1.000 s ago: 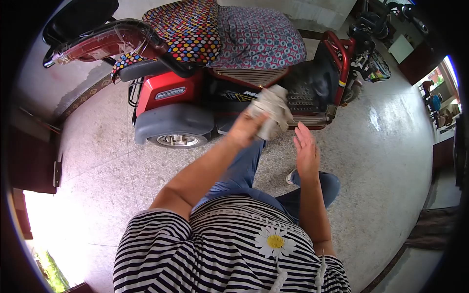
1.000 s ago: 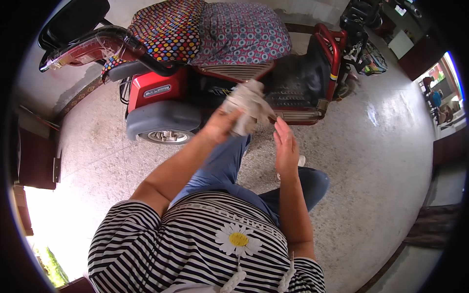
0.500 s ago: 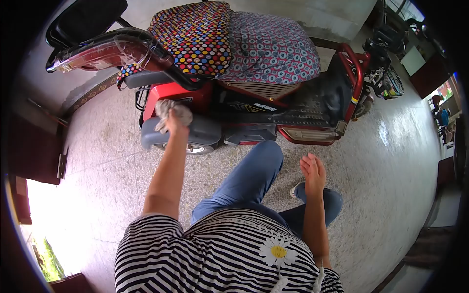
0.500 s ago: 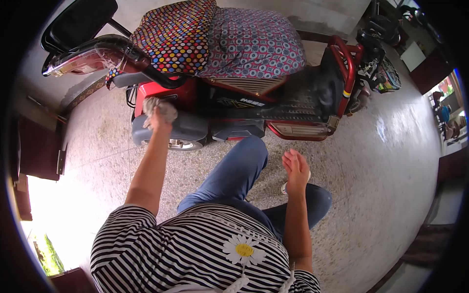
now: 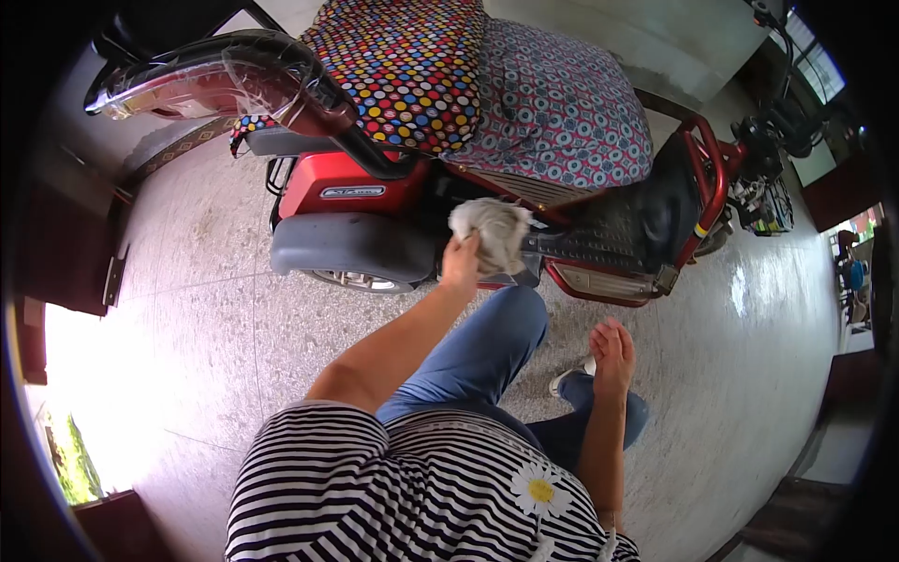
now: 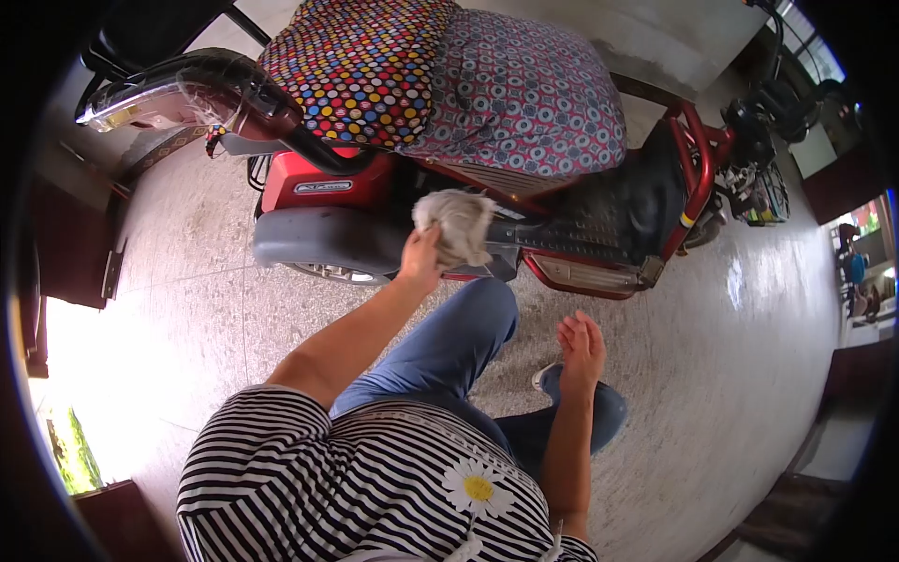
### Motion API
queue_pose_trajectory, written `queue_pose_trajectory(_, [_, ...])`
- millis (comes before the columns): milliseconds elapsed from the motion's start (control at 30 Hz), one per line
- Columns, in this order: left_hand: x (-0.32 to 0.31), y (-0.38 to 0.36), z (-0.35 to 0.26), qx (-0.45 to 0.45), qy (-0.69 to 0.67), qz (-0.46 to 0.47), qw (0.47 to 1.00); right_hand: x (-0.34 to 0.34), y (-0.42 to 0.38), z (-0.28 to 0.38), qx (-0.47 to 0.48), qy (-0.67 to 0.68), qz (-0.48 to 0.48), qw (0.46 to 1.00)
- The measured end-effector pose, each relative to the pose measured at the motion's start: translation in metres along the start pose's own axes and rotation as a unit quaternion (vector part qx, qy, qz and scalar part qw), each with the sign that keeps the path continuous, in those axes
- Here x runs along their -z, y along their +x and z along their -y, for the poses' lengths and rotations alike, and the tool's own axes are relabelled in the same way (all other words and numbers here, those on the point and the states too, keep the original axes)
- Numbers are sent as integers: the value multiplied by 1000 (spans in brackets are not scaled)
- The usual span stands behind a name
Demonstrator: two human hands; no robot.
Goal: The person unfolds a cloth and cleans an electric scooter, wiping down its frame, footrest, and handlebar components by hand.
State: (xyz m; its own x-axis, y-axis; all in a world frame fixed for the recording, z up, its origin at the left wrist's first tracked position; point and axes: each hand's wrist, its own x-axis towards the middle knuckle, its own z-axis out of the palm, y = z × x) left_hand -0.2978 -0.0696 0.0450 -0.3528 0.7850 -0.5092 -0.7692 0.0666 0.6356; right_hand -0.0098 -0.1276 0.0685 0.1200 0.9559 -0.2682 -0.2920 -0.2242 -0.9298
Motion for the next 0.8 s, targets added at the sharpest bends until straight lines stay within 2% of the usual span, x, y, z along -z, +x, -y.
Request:
queue_pose_trajectory(67, [45,6,-20,-178,40,14,983,0,5,2,-2,-3,-3,1000])
queue_pose_trajectory(133, [72,-2,-72,-369,119,-29,921,0,9,0,-4,-4,-9,1000])
queue_pose_trajectory(200, [99,0,-127,-427,163,-152,876,1,11,-5,-9,-12,-20,1000])
queue_pose_trajectory(233, [126,19,-149,-484,214,-177,830,0,12,-8,-11,-10,-21,1000])
queue_pose_trajectory(267, [113,5,-174,-456,149,-156,864,-2,14,-10,-9,0,-8,1000])
queue_pose_trajectory(300, [133,30,-191,-536,275,-200,773,-3,15,-12,-7,9,5,1000])
queue_pose_trajectory(333, [142,58,-192,-536,276,-197,773,-4,16,-15,-7,11,2,1000])
queue_pose_trajectory(400, [149,99,-188,-545,375,-227,714,-7,17,-18,-10,2,8,1000])
queue_pose_trajectory(433, [99,62,-173,-555,476,-302,612,-5,17,-18,-9,4,5,1000])
queue_pose_trajectory(467, [76,53,-156,-569,478,-281,607,-3,16,-18,-5,12,6,1000])
queue_pose_trajectory(500, [71,62,-136,-609,519,-275,533,-1,15,-19,-2,19,7,1000])
queue_pose_trajectory(533, [52,45,-121,-592,539,-237,551,2,14,-18,-1,20,5,1000])
queue_pose_trajectory(633, [41,44,-101,-591,573,-223,523,12,8,-18,-27,18,-26,999])
queue_pose_trajectory(700, [52,35,-111,-608,608,-156,486,22,8,-17,-23,-2,-23,999])
queue_pose_trajectory(800, [86,27,-155,-620,712,-101,316,24,12,-15,-23,-4,-31,999])
